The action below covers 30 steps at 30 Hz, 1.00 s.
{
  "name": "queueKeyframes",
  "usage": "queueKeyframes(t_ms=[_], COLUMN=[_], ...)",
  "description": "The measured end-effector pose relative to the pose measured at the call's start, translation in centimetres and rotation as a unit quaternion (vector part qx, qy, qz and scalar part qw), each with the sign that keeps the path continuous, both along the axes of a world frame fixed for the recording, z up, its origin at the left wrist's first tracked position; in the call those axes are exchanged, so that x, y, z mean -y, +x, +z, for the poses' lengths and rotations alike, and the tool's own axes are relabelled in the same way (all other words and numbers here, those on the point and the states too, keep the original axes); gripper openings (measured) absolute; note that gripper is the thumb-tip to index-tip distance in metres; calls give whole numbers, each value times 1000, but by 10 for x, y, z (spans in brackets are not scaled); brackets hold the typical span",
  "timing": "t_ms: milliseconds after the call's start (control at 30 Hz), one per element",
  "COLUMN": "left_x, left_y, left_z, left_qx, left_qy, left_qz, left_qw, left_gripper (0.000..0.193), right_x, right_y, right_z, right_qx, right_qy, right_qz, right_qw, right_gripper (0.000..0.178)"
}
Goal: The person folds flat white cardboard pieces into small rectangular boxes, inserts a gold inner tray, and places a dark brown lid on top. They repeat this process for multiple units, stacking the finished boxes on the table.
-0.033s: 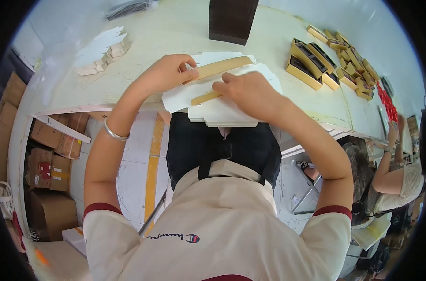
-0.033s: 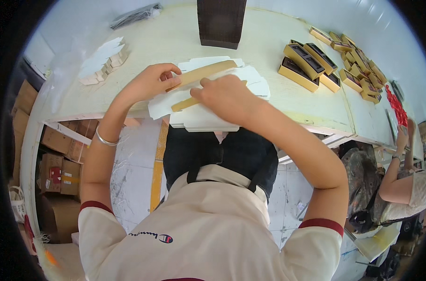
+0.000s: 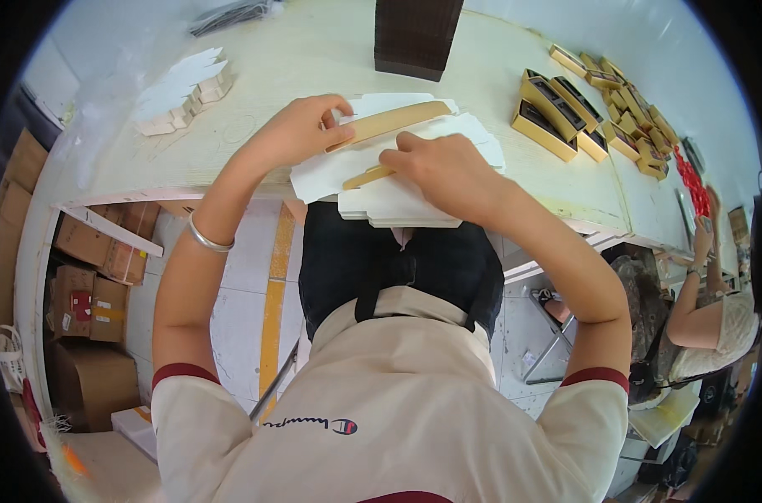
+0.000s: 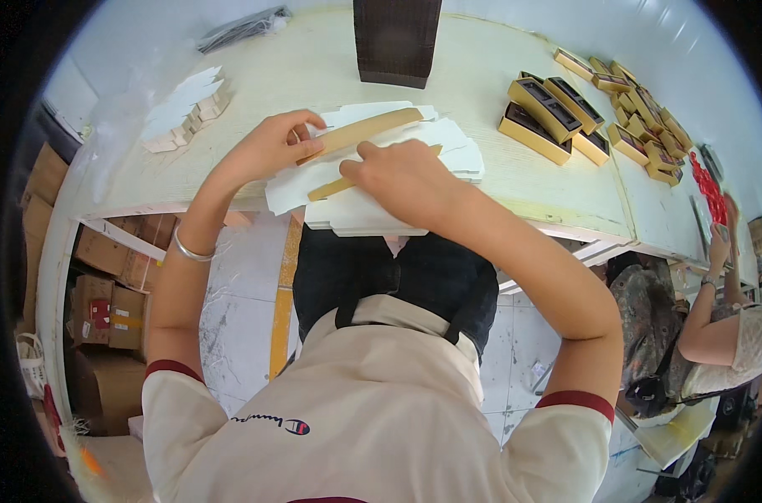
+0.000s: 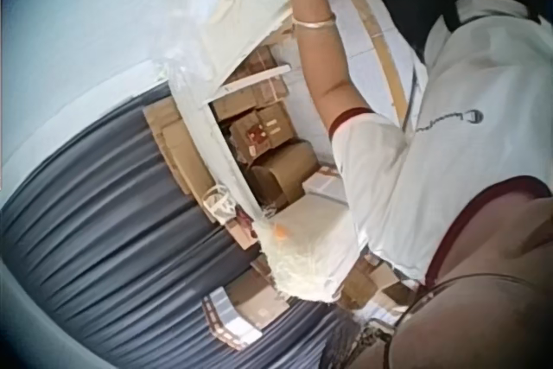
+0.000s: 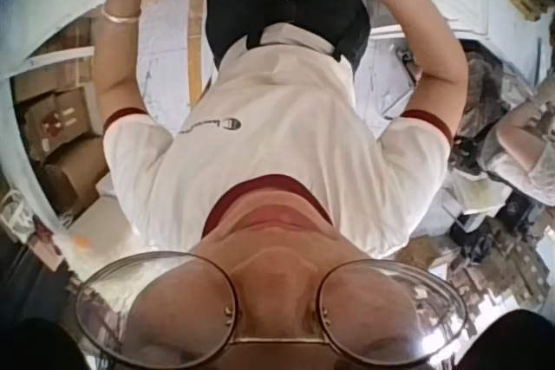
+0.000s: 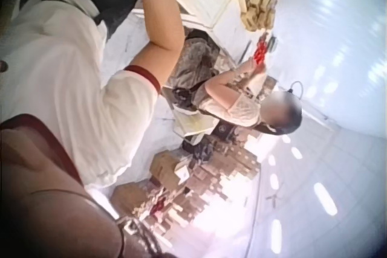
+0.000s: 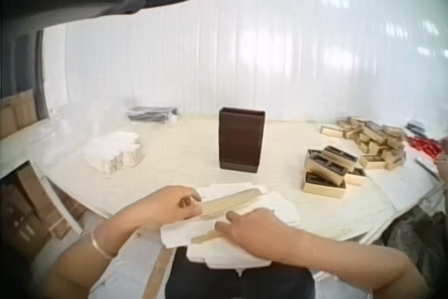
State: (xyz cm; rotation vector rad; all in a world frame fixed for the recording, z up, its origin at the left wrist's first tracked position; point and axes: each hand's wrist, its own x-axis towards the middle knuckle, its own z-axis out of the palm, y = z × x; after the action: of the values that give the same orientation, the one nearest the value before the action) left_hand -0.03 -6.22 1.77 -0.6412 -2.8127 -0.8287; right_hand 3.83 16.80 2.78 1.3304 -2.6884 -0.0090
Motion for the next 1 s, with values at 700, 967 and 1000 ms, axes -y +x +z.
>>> queueKeyframes(t_ms=[700,967,1000], left_x=[-31,-54,-59], left_y=[67,58,59], left_z=[-4,1,1], left_qx=[72,123,122], left_qy=[170,97,84], left_qz=[-276,-191,-173], left_qw=[943,969,974], left_gripper=[29,31,30], right_x=[-54,-31,-31], right_y=[4,11,12], right_z=[-24,-24,-20], right_qx=[129,244,271], right_qy=[-261,-315,-312], right_qz=[106,10,-10], right_qw=[951,917,911], right_gripper=[23,21,21])
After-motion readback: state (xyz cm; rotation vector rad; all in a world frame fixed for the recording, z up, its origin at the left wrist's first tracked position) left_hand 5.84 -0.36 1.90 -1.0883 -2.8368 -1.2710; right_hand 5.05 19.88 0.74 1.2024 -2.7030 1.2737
